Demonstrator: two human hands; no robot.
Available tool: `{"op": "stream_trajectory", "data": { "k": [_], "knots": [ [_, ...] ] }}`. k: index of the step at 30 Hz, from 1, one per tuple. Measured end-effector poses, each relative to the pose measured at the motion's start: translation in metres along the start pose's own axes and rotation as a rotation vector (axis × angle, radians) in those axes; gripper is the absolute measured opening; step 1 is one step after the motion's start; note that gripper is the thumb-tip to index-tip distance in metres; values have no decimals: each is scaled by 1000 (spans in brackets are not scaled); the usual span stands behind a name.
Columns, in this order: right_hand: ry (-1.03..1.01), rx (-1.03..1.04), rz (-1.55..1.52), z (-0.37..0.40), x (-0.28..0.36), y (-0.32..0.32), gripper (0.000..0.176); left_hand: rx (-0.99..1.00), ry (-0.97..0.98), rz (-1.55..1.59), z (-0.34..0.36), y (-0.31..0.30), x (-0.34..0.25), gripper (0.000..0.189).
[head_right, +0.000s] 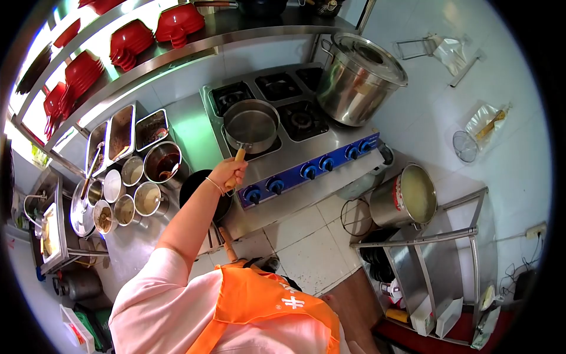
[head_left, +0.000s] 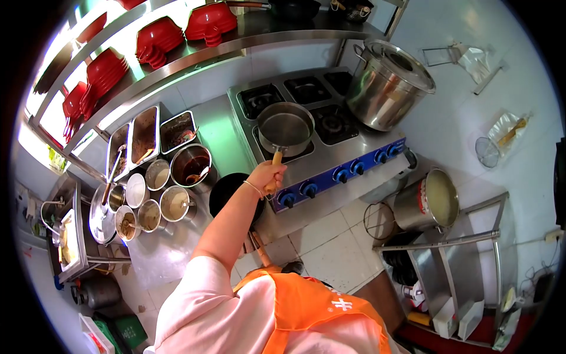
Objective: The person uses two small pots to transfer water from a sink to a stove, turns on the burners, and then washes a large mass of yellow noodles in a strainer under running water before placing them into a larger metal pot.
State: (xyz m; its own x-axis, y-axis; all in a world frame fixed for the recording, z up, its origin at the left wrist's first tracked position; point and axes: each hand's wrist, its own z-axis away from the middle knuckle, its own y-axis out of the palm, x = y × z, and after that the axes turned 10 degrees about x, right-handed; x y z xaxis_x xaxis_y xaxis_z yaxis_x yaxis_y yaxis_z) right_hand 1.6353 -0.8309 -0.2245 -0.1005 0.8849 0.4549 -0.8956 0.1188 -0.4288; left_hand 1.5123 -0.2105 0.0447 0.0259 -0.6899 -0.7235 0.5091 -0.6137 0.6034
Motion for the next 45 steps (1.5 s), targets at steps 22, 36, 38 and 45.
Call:
{"op": "stream_trajectory", "data": {
  "k": [22,36,38,45],
  "knots": [
    [-696,-406,519,-51,389,-85,24,-602,452,-201,151,-65,90,23],
    [-602,-228,844,-101,504,-66,26,-937,-27,98,321,-45,282,13],
    [-656,-281,885,-117,498,-60,23,-940,-49,75,322,-44,289,14],
    [-866,-447,1136,-130,496,-42,15,-984,-26,161,323,-31,326,14]
  ]
}}
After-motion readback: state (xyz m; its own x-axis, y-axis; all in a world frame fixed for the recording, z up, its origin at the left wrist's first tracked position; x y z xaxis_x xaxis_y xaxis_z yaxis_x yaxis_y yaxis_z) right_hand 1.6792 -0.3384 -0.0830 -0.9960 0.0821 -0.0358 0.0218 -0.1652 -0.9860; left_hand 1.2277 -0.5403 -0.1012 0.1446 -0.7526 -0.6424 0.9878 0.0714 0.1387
